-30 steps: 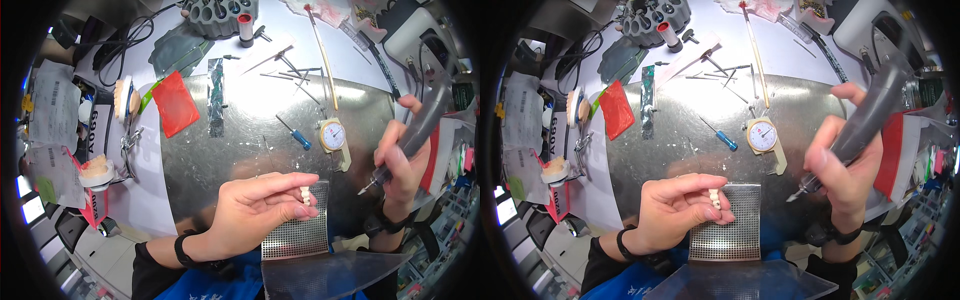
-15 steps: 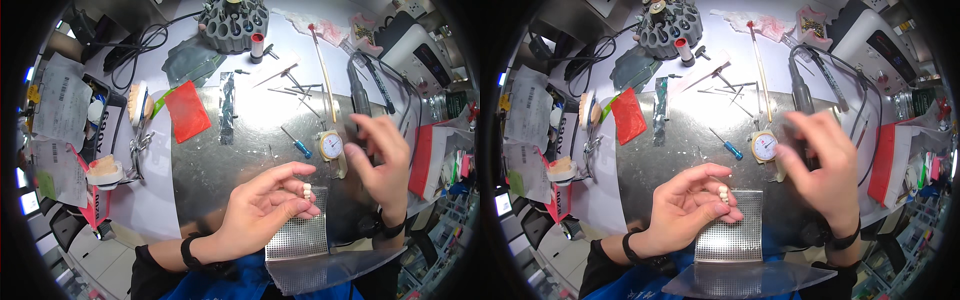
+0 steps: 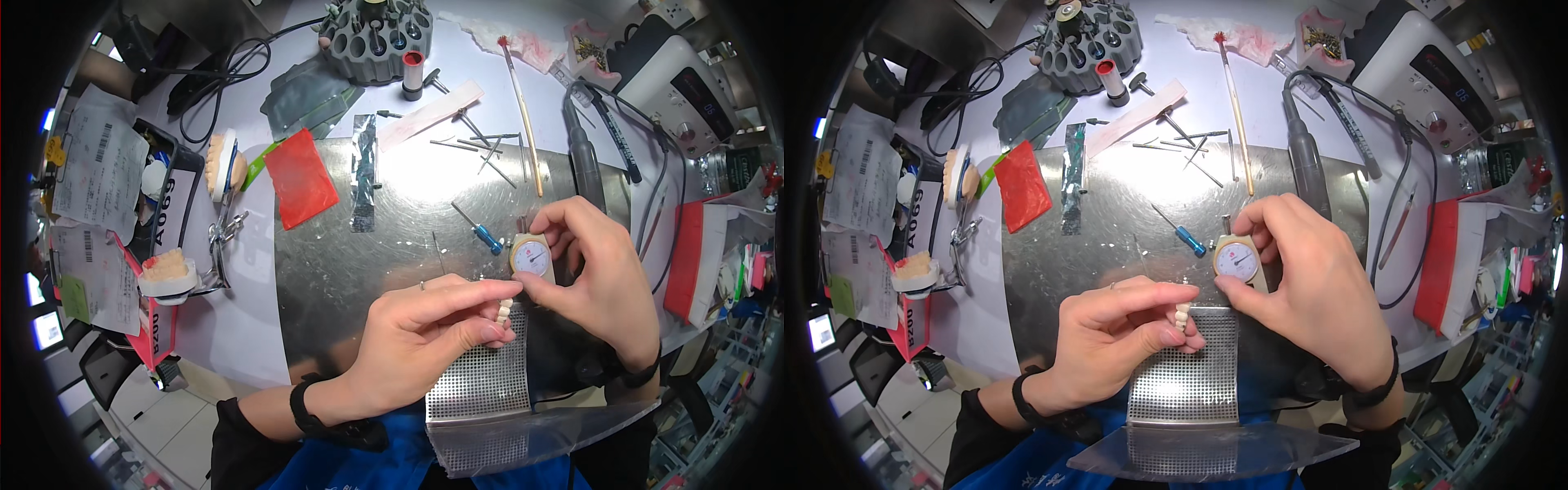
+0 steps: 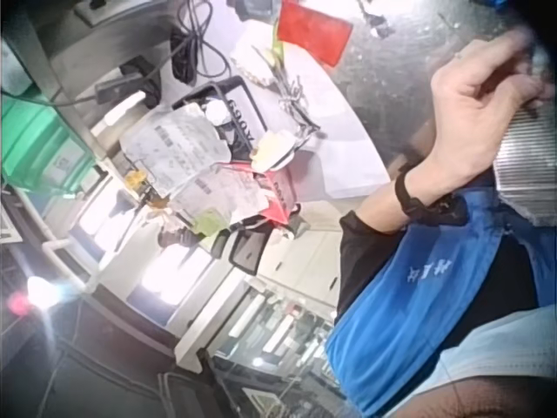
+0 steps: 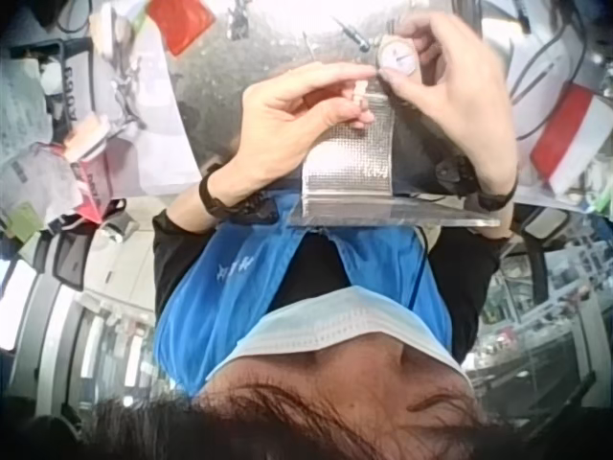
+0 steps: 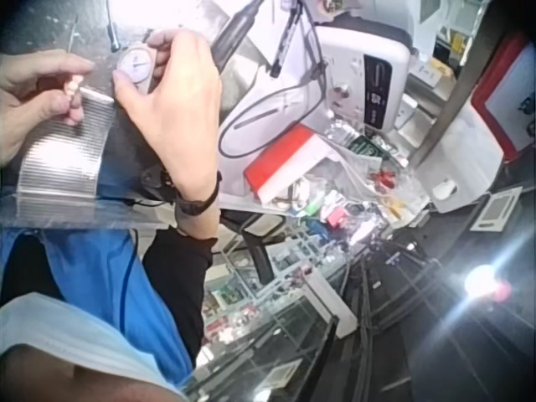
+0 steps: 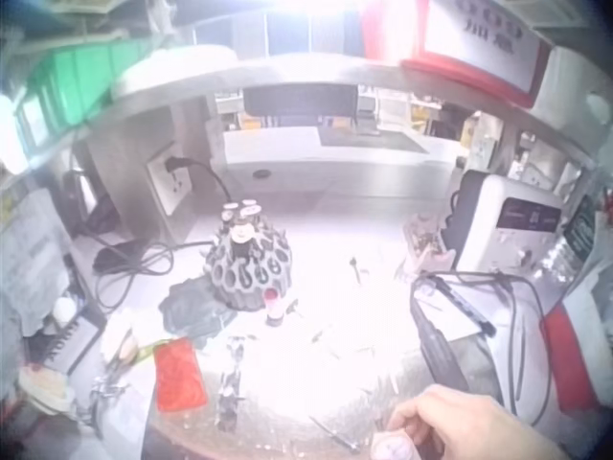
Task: Measuring a dental bridge mold with a thickness gauge and refining it with a rotary tool at a lab workbench.
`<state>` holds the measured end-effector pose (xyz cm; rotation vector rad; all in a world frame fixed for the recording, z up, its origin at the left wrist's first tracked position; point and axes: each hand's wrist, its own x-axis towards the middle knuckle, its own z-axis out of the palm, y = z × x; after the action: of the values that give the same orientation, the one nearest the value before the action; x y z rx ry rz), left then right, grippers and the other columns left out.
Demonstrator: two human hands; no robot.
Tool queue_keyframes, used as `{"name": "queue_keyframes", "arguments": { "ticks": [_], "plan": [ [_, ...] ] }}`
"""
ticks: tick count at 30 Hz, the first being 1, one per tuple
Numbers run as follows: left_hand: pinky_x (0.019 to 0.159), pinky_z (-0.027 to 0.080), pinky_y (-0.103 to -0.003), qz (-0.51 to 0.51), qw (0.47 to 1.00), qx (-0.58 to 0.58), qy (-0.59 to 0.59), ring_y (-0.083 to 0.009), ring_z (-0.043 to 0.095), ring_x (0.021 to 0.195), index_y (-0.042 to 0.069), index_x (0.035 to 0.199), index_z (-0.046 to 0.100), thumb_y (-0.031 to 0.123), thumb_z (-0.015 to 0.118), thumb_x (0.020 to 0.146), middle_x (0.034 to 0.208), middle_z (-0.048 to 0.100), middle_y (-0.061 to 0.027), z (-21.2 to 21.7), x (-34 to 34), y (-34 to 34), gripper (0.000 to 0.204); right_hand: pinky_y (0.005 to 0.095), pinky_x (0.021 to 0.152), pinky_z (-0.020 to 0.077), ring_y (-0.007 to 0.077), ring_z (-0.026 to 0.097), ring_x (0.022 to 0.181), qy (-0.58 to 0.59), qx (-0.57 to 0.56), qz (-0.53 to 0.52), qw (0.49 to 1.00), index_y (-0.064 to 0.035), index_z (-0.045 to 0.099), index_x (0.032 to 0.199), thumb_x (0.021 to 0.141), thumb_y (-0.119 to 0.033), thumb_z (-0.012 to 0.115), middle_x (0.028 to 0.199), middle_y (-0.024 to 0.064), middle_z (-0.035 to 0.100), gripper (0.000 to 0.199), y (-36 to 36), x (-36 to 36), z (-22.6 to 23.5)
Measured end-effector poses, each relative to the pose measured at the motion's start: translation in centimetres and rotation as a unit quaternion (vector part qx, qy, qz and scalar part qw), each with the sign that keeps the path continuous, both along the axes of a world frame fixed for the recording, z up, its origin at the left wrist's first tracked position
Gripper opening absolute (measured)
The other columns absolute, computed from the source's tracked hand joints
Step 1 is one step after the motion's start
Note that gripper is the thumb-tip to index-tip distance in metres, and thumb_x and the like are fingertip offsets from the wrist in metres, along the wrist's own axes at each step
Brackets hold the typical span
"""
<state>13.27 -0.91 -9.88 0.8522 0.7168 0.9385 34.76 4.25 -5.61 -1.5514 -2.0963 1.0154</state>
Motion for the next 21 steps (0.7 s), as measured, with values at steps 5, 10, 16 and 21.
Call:
{"name": "queue_keyframes", "arguments": {
  "ticks": [5,10,16,21],
  "plan": [
    [0.084,0.06,-0.033,-0.012,0.999,0.003,0.033,-0.0232,0.07,0.091,-0.008,0.131,0.054,-0.011,0.062,0.09,0.097,0.064,-0.0144,0.1,-0.1,0.0,0.043,0.0209,0.063,0.0466,0.0073,0.058,0.071,0.079,-0.144,-0.023,0.986,0.0017,0.059,0.118,0.076,0.0,0.077,0.083,0.0073,0.06,0.046,0.2,0.3,0.1],
    [0.087,0.06,-0.035,0.014,0.993,-0.109,-0.046,-0.0236,0.071,0.092,-0.008,0.135,0.044,-0.015,0.061,0.088,0.098,0.065,-0.0165,1.1,0.2,0.0,0.05,0.0183,0.063,0.0462,0.0047,0.057,0.075,0.283,-0.237,-0.112,0.923,0.0015,0.06,0.126,0.081,0.006,0.071,0.087,0.0049,0.062,0.047,-0.2,0.7,-0.8],
    [0.091,0.059,-0.036,0.003,0.996,-0.093,-0.016,-0.0257,0.07,0.098,-0.01,0.124,0.049,-0.016,0.061,0.087,0.103,0.067,-0.0194,0.5,0.1,-0.1,0.039,0.0182,0.063,0.0459,0.0059,0.059,0.077,0.189,-0.113,-0.027,0.975,0.0014,0.053,0.135,0.085,0.008,0.065,0.09,0.0049,0.062,0.051,0.3,1.0,-1.2],
    [0.09,0.06,-0.036,-0.019,0.998,-0.062,0.005,-0.0268,0.07,0.099,-0.012,0.114,0.059,-0.014,0.063,0.088,0.106,0.067,-0.0215,0.7,-0.2,-0.1,0.026,0.0171,0.055,0.0432,0.0071,0.062,0.076,0.363,-0.271,-0.107,0.885,0.0023,0.045,0.142,0.092,0.0,0.056,0.103,0.0087,0.062,0.051,1.1,1.8,-0.4]
  ]
}}
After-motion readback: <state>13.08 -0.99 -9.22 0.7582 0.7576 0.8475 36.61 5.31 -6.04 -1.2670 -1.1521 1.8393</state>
